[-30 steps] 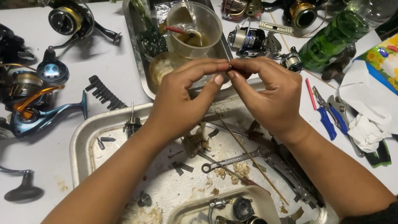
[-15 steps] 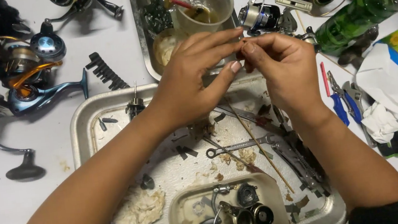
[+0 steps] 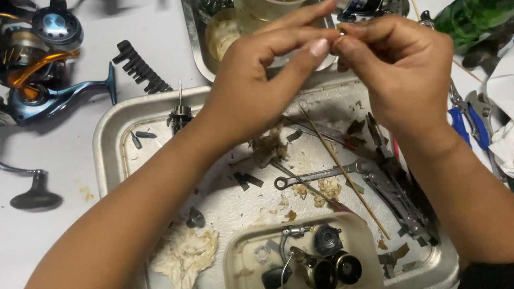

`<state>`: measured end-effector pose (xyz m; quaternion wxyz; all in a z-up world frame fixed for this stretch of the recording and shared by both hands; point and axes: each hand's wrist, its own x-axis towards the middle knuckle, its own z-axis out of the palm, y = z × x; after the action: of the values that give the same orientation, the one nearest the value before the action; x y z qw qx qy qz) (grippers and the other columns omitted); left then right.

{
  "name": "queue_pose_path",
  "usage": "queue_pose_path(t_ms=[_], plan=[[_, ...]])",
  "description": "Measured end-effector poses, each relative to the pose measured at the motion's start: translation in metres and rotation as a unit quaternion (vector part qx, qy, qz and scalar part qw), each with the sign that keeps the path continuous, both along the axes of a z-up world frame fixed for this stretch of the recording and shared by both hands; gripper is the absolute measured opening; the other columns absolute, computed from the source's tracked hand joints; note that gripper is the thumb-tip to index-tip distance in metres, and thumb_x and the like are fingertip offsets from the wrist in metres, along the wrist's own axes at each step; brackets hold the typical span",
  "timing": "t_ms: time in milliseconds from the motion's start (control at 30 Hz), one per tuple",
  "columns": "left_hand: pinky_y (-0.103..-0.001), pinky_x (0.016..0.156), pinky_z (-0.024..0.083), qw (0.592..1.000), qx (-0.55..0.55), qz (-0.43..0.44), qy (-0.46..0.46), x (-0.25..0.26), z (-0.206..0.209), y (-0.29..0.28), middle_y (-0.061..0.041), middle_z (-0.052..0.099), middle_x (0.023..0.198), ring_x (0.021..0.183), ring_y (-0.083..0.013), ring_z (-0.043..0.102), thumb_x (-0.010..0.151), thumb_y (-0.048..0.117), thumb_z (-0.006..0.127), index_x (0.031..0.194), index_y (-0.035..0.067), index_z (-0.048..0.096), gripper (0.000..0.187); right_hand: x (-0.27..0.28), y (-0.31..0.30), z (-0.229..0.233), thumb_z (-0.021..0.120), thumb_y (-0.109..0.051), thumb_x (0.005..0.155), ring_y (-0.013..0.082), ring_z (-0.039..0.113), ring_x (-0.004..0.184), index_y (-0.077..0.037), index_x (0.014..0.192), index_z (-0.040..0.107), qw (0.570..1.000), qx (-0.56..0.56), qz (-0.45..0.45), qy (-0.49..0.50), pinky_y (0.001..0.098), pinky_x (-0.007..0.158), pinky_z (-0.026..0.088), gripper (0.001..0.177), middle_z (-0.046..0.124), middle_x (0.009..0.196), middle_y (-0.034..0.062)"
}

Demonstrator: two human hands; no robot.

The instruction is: Detailed cleaning and reassembly of fishing reel components using small tools on a workbench.

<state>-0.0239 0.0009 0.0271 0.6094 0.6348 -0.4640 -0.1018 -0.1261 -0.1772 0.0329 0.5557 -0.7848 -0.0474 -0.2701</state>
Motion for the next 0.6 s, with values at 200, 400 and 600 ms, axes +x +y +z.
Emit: queue_pose_path(t_ms=[200, 400, 600], plan=[[-0.05, 0.12, 0.046, 0.987, 0.016, 0.018, -0.16, 0.002, 0.007, 0.006, -0.003, 0.048, 0.155, 0.144, -0.0301, 0.057, 0.108, 0.031, 0.062, 0.135, 0.014, 0.07, 0.033, -0.001, -0.006, -0.004, 0.076, 0.004, 0.102, 0.025, 0.068, 0.091, 0.007, 0.101, 0.066, 0.999, 0.032, 0.008, 0.019, 0.031, 0.085, 0.059, 0.011, 0.07, 0.102, 0.0209], [-0.057, 0.125, 0.046, 0.988, 0.034, 0.019, -0.151, 0.006, -0.01, 0.002, 0.004, 0.043, 0.159, 0.152, -0.031, 0.054, 0.111, 0.038, 0.062, 0.142, 0.02, 0.066, 0.037, -0.005, -0.006, -0.006, 0.065, 0.001, 0.12, 0.0285, 0.069, 0.097, 0.016, 0.114, 0.066, 0.99, -0.133, -0.038, -0.01, 0.0347, 0.09, 0.058, 0.016, 0.069, 0.107, 0.0266], [-0.058, 0.125, 0.041, 0.924, 0.068, 0.08, -0.367, 0.013, -0.018, -0.003, 0.006, 0.038, 0.162, 0.149, -0.0303, 0.056, 0.114, 0.031, 0.076, 0.152, 0.021, 0.065, 0.04, -0.001, -0.02, -0.016, 0.057, -0.018, 0.124, 0.0191, 0.059, 0.088, 0.003, 0.112, 0.058, 0.996, -0.054, -0.004, 0.066, 0.03, 0.083, 0.05, 0.024, 0.06, 0.096, 0.0123]])
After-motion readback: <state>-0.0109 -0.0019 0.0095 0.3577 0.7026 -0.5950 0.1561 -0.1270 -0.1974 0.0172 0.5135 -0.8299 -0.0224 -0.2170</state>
